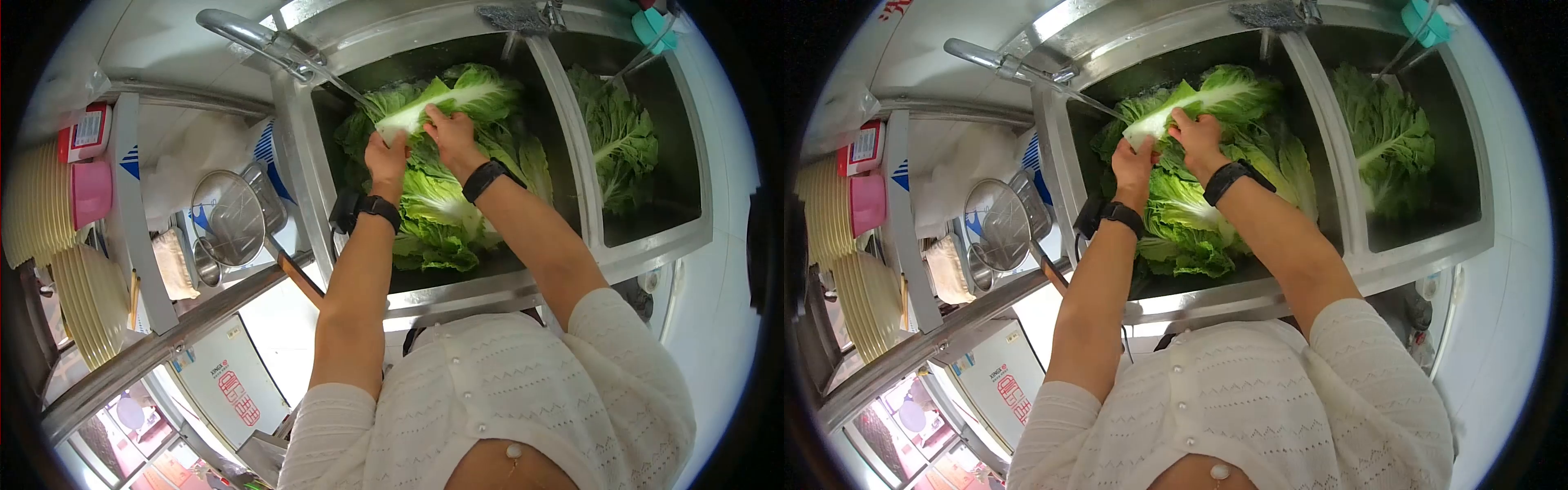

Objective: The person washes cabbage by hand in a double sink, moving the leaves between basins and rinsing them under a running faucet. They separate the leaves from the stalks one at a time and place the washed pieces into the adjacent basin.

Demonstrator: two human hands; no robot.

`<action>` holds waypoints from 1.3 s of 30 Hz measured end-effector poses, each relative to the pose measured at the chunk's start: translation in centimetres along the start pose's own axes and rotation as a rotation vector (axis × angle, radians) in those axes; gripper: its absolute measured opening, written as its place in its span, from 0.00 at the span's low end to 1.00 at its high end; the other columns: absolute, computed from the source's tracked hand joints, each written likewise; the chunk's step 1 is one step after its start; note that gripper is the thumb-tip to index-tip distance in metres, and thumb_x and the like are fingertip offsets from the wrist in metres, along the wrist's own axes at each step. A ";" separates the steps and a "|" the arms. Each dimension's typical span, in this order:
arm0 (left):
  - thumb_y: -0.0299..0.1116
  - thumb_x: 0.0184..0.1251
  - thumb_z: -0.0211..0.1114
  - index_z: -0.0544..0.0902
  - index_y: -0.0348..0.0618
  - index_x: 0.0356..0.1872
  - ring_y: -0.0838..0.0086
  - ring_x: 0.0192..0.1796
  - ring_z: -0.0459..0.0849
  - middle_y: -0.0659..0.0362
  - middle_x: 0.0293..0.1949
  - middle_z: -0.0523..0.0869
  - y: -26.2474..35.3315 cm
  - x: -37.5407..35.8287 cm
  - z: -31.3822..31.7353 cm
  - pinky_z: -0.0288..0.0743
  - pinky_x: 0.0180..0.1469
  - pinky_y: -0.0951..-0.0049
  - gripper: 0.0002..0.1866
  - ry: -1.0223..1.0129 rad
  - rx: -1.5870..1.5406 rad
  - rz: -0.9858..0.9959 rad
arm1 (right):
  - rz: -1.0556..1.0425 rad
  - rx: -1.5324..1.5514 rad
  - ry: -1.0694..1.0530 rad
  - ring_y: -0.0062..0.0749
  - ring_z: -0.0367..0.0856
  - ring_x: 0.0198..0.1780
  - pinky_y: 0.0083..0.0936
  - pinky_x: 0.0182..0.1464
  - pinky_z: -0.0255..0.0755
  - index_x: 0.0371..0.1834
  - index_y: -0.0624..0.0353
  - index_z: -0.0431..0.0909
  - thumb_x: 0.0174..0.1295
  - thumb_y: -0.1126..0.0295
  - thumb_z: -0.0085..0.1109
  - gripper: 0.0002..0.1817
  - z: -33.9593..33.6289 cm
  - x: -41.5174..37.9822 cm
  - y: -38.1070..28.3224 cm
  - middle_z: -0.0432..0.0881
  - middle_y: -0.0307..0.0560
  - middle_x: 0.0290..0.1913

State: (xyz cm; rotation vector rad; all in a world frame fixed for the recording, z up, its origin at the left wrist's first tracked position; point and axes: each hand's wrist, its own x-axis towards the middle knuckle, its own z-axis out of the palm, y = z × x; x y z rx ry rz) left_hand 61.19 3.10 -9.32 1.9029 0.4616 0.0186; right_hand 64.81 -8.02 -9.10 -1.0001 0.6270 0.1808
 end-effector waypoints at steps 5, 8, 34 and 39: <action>0.32 0.62 0.51 0.72 0.33 0.39 0.75 0.20 0.77 0.56 0.26 0.79 2.3 -0.8 -1.2 0.70 0.21 0.78 0.12 0.061 -0.314 -0.311 | -0.019 -0.103 0.055 0.26 0.72 0.26 0.21 0.28 0.73 0.24 0.66 0.65 0.51 0.69 0.58 0.13 0.5 -1.4 -0.9 0.69 0.44 0.26; 0.30 0.61 0.51 0.72 0.33 0.39 0.75 0.20 0.77 0.55 0.25 0.79 1.6 -0.7 -1.9 0.70 0.21 0.77 0.10 -0.041 -0.350 -0.396 | -0.031 -0.112 -0.018 0.24 0.71 0.23 0.20 0.26 0.71 0.23 0.65 0.65 0.51 0.67 0.58 0.14 -0.2 -0.8 -0.4 0.69 0.43 0.25; 0.41 0.63 0.49 0.72 0.36 0.41 0.81 0.27 0.74 0.61 0.30 0.77 0.7 -3.5 -5.6 0.70 0.29 0.80 0.17 -0.297 -0.267 -0.224 | -0.036 -0.814 -0.610 0.29 0.71 0.37 0.27 0.38 0.65 0.43 0.67 0.66 0.49 0.64 0.55 0.21 0.4 -2.9 0.5 0.73 0.49 0.38; 0.37 0.60 0.55 0.71 0.36 0.43 0.75 0.31 0.75 0.60 0.32 0.77 0.8 -4.0 -5.4 0.71 0.33 0.73 0.15 -0.339 -0.463 -0.287 | 0.005 -0.867 -0.879 0.27 0.69 0.43 0.23 0.41 0.64 0.47 0.64 0.65 0.53 0.64 0.51 0.20 -0.1 -5.6 0.9 0.72 0.48 0.40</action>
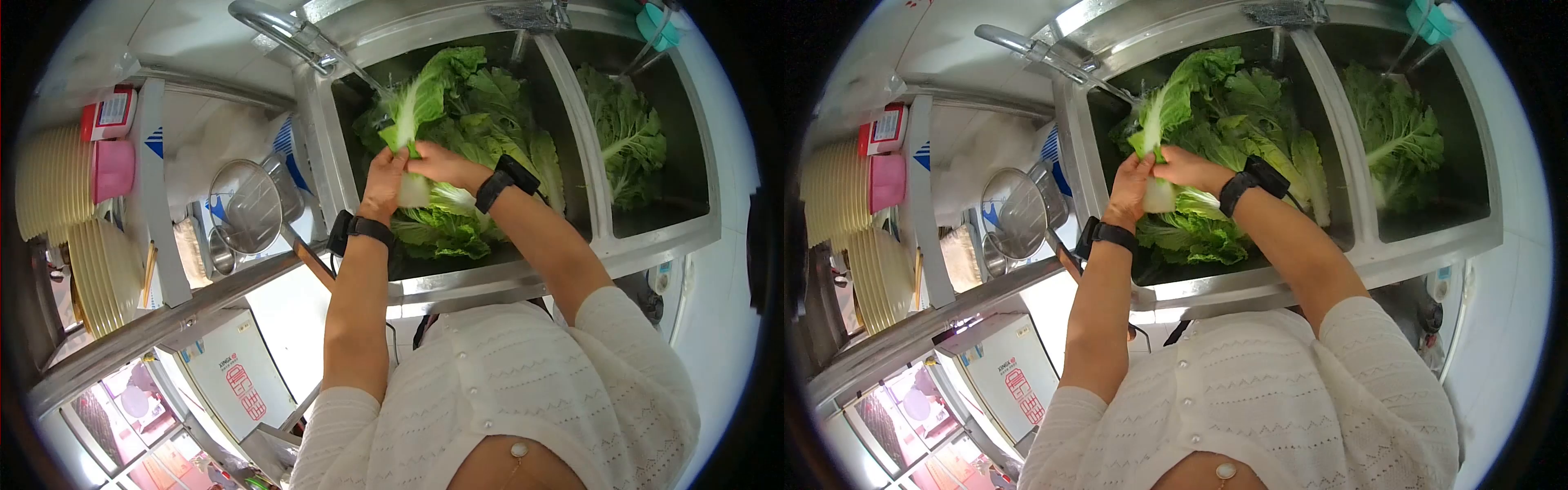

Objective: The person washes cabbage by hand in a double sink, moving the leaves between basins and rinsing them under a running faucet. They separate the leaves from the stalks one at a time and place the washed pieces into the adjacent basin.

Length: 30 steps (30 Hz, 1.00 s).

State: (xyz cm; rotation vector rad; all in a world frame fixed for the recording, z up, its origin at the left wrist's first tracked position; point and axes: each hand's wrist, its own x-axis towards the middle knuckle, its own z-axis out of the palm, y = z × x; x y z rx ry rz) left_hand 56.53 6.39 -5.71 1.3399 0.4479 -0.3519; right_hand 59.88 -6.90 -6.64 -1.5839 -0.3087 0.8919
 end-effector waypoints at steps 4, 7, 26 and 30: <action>0.31 0.55 0.60 0.71 0.33 0.38 0.68 0.36 0.78 0.56 0.33 0.78 -0.3 0.4 -0.2 0.74 0.36 0.68 0.13 -0.005 -0.200 -0.087 | -0.074 -0.193 -0.247 0.25 0.69 0.37 0.23 0.38 0.65 0.44 0.67 0.63 0.55 0.65 0.49 0.19 0.0 -2.6 1.8 0.72 0.46 0.37; 0.31 0.55 0.60 0.72 0.33 0.38 0.66 0.37 0.78 0.54 0.34 0.78 -0.4 1.0 1.0 0.74 0.37 0.68 0.13 0.202 -0.260 -0.111 | -0.118 -0.191 -0.315 0.26 0.68 0.35 0.25 0.37 0.65 0.40 0.67 0.64 0.56 0.65 0.49 0.16 -0.4 -4.6 1.8 0.72 0.47 0.35; 0.30 0.54 0.57 0.73 0.38 0.39 0.66 0.45 0.73 0.57 0.42 0.76 2.0 3.6 4.2 0.63 0.50 0.62 0.12 0.235 -0.529 0.064 | -0.059 -0.223 0.436 0.43 0.71 0.41 0.31 0.44 0.65 0.58 0.57 0.53 0.53 0.71 0.50 0.28 -2.0 -10.7 2.1 0.71 0.54 0.41; 0.32 0.56 0.56 0.71 0.39 0.45 0.68 0.47 0.71 0.57 0.43 0.74 2.5 2.1 5.3 0.63 0.49 0.61 0.15 0.013 -0.133 0.111 | 0.019 1.018 0.126 0.35 0.72 0.31 0.27 0.35 0.68 0.52 0.56 0.60 0.57 0.65 0.47 0.20 -1.0 -8.3 3.2 0.73 0.45 0.34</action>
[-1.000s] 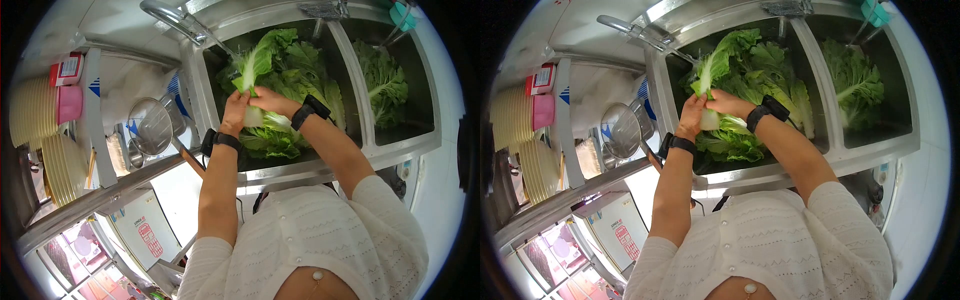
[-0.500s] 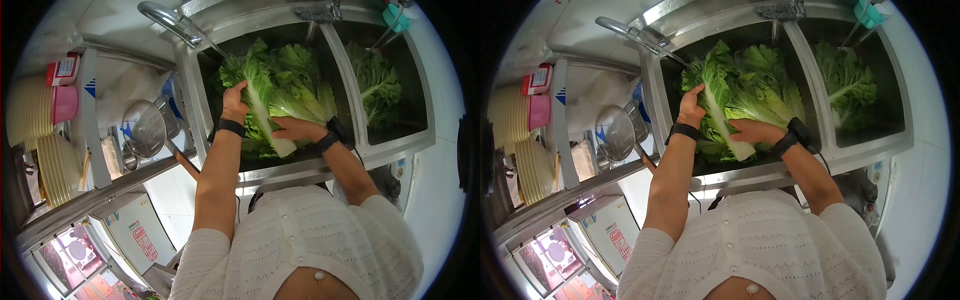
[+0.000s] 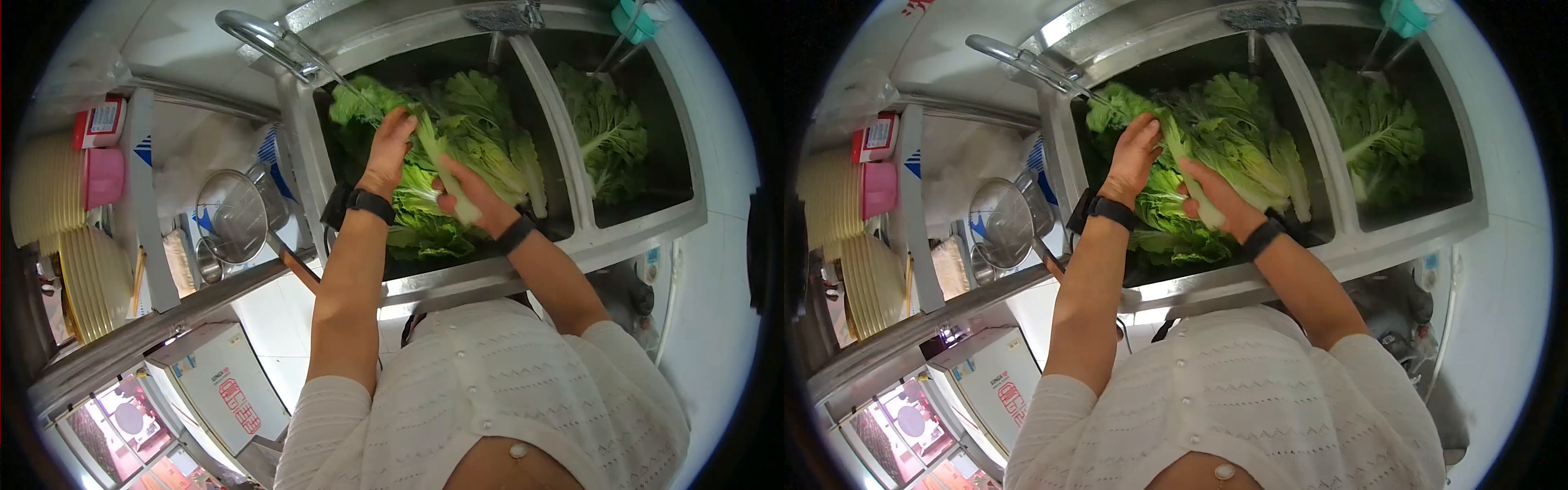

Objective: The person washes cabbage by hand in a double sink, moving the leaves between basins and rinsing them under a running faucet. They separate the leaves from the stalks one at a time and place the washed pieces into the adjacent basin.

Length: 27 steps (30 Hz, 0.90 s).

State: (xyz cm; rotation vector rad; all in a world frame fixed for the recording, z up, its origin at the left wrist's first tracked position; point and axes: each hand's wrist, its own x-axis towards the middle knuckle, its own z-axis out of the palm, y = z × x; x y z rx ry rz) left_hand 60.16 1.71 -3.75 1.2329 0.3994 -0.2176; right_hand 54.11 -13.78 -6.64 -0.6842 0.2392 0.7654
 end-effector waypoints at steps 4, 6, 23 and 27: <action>0.32 0.61 0.50 0.67 0.38 0.51 0.74 0.47 0.71 0.59 0.44 0.73 -0.8 -1.5 -1.7 0.64 0.48 0.73 0.18 -0.023 0.189 0.067 | 0.107 0.480 -0.354 0.27 0.73 0.30 0.22 0.34 0.69 0.44 0.62 0.67 0.60 0.63 0.45 0.15 1.4 4.1 -0.9 0.74 0.43 0.32; 0.30 0.63 0.47 0.65 0.36 0.53 0.76 0.47 0.70 0.58 0.46 0.73 -0.6 -3.6 -1.6 0.65 0.48 0.79 0.18 0.006 0.029 -0.009 | 0.022 0.366 -0.161 0.27 0.73 0.31 0.23 0.36 0.70 0.43 0.64 0.69 0.60 0.64 0.45 0.15 2.8 5.3 -1.4 0.74 0.43 0.33; 0.18 0.55 0.54 0.68 0.37 0.48 0.75 0.45 0.73 0.57 0.44 0.75 -1.3 -8.5 -5.0 0.68 0.46 0.77 0.17 0.133 -0.400 0.132 | -0.198 0.499 -0.157 0.30 0.67 0.54 0.26 0.57 0.60 0.52 0.66 0.63 0.60 0.73 0.41 0.17 5.6 10.6 1.8 0.69 0.46 0.52; 0.23 0.57 0.54 0.71 0.38 0.42 0.76 0.42 0.74 0.59 0.40 0.75 -0.9 -7.8 -3.7 0.69 0.46 0.78 0.11 0.212 -0.289 0.192 | -0.215 0.470 -0.084 0.31 0.68 0.51 0.29 0.55 0.61 0.52 0.64 0.64 0.62 0.70 0.40 0.16 6.2 10.6 1.5 0.70 0.48 0.50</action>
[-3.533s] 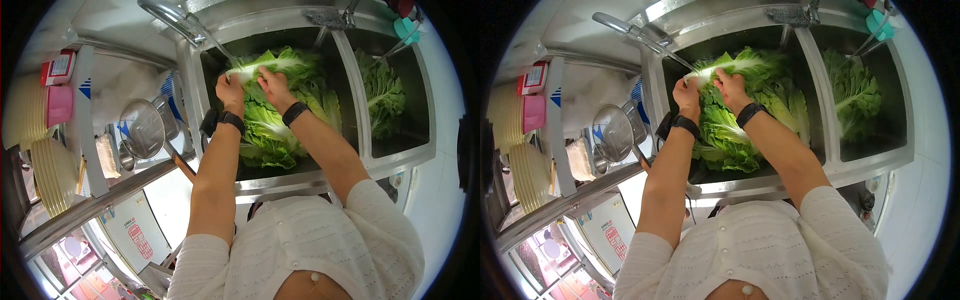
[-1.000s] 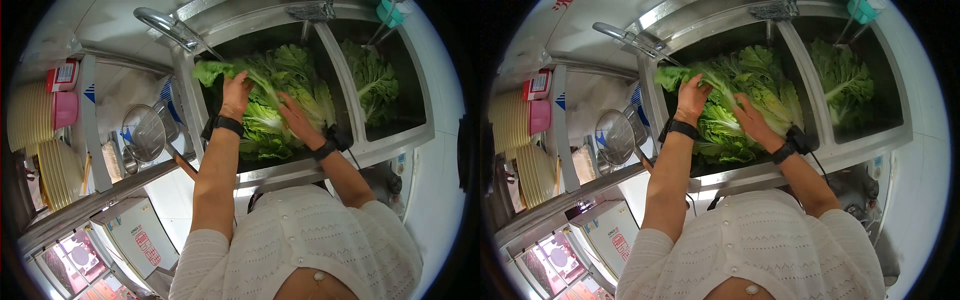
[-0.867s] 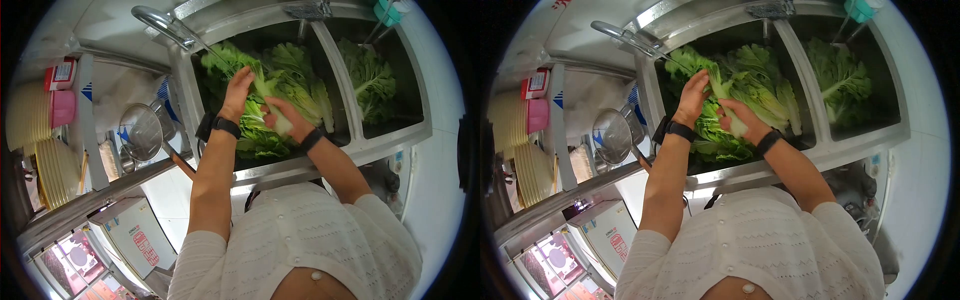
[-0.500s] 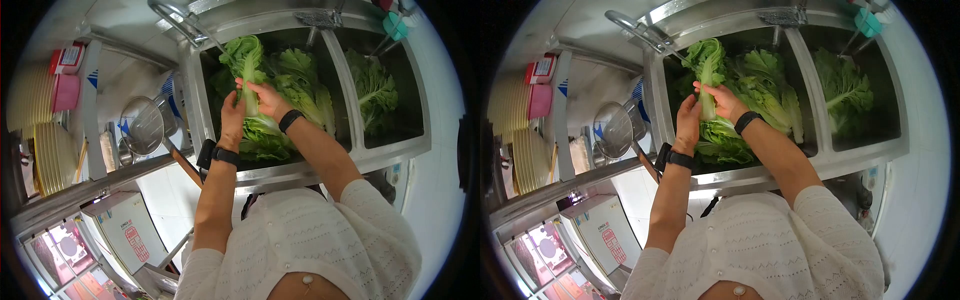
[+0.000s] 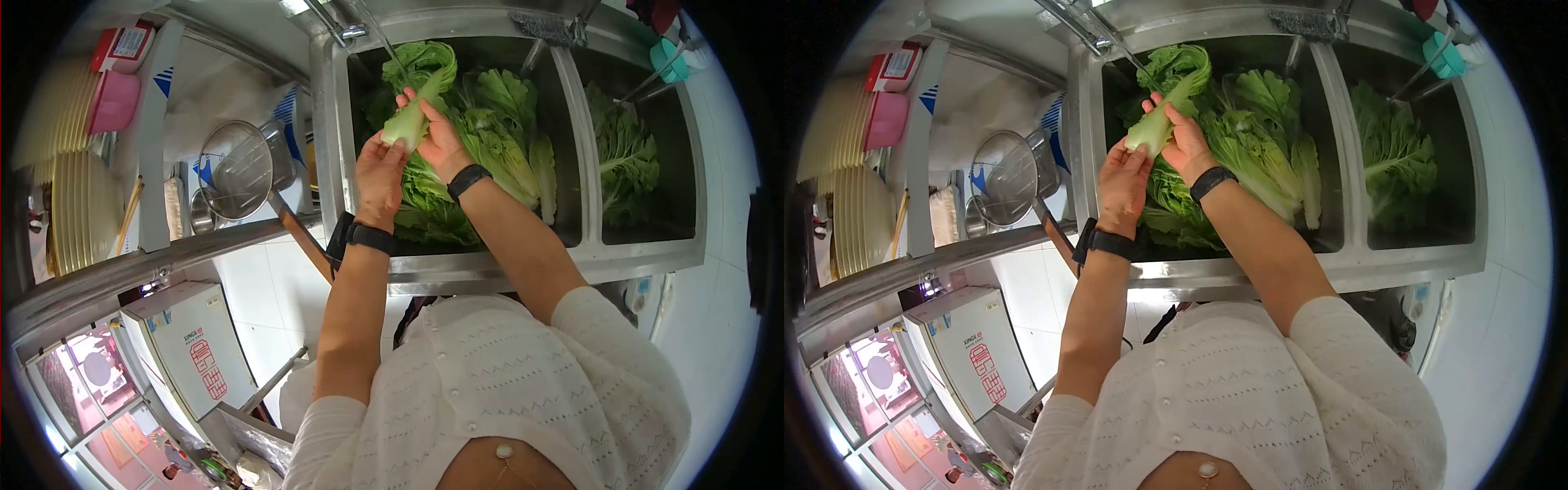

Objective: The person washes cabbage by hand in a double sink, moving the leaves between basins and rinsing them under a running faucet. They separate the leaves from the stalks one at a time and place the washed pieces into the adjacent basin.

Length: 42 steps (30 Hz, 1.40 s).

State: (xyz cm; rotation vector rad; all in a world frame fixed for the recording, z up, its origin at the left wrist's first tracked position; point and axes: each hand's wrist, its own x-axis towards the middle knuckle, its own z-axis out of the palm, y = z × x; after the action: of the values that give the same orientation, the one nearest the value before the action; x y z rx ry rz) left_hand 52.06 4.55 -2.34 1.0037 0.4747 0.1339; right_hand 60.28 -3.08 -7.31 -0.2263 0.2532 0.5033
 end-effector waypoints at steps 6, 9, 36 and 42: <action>0.33 0.57 0.58 0.71 0.43 0.29 0.81 0.24 0.72 0.63 0.25 0.74 -1.1 -0.7 -0.2 0.68 0.27 0.84 0.07 -0.023 0.197 -0.112 | 0.095 -0.056 -0.089 0.32 0.68 0.51 0.33 0.54 0.63 0.53 0.64 0.63 0.62 0.69 0.40 0.17 0.2 -2.9 -2.1 0.70 0.49 0.50; 0.36 0.58 0.57 0.70 0.43 0.29 0.81 0.21 0.70 0.62 0.23 0.74 -2.2 -1.2 0.1 0.66 0.24 0.84 0.09 0.148 0.176 -0.133 | 0.112 -0.154 -0.162 0.30 0.67 0.51 0.30 0.55 0.60 0.54 0.62 0.62 0.61 0.69 0.41 0.18 0.3 -4.2 -2.7 0.70 0.45 0.49; 0.26 0.53 0.58 0.71 0.33 0.44 0.67 0.38 0.77 0.54 0.39 0.77 0.0 -0.3 3.5 0.71 0.43 0.67 0.16 -0.221 -0.220 -0.381 | 0.425 -0.710 -0.252 0.28 0.74 0.42 0.26 0.45 0.69 0.48 0.61 0.67 0.53 0.71 0.54 0.18 -0.4 -14.7 -5.9 0.73 0.42 0.42; 0.28 0.53 0.59 0.74 0.36 0.40 0.66 0.40 0.76 0.56 0.39 0.77 -0.6 0.9 3.3 0.69 0.46 0.64 0.13 -0.076 -0.216 -0.273 | 0.302 -1.146 -0.206 0.24 0.74 0.39 0.21 0.43 0.68 0.45 0.62 0.68 0.55 0.71 0.52 0.15 0.4 -16.0 -8.1 0.76 0.42 0.39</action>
State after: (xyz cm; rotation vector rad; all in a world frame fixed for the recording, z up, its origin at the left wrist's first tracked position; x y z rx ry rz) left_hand 54.21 2.00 -1.63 0.7222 0.5112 -0.0955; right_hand 50.89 -17.04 -1.05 -1.2560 -0.2395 0.9300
